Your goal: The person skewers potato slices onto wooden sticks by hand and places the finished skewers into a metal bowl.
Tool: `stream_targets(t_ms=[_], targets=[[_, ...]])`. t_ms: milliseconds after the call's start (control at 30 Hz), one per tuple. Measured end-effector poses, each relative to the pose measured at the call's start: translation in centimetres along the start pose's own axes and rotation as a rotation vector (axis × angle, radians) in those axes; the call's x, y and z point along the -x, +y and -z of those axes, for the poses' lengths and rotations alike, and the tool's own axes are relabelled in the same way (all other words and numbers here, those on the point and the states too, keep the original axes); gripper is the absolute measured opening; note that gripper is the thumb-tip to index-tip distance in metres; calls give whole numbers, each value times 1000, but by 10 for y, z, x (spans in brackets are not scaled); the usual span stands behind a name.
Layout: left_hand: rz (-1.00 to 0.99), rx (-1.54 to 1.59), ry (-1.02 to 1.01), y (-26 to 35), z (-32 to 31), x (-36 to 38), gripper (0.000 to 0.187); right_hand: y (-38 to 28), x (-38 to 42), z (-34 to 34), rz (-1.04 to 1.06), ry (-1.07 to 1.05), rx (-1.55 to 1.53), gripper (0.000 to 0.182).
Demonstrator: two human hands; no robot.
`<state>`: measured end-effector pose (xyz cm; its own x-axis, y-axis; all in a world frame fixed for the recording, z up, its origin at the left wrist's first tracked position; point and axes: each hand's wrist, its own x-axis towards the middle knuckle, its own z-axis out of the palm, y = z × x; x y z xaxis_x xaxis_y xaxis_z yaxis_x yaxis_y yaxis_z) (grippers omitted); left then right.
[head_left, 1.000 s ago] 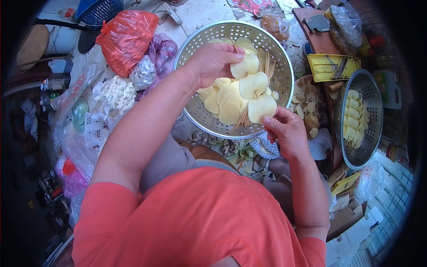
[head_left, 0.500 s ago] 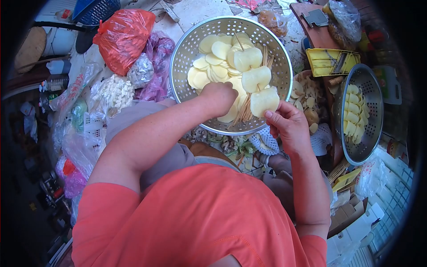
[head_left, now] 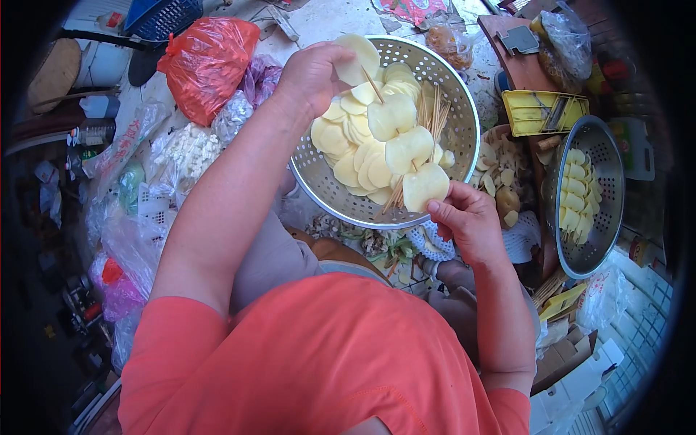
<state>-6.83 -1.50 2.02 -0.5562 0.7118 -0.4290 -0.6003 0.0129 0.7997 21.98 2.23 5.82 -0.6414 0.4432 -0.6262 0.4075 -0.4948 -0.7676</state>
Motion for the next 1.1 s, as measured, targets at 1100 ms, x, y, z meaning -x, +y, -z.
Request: stream_targets(t_ms=[1100], targets=[[78,-128,-110,-14,-17,24,22,14,-5,-8,17,43,-37,7]])
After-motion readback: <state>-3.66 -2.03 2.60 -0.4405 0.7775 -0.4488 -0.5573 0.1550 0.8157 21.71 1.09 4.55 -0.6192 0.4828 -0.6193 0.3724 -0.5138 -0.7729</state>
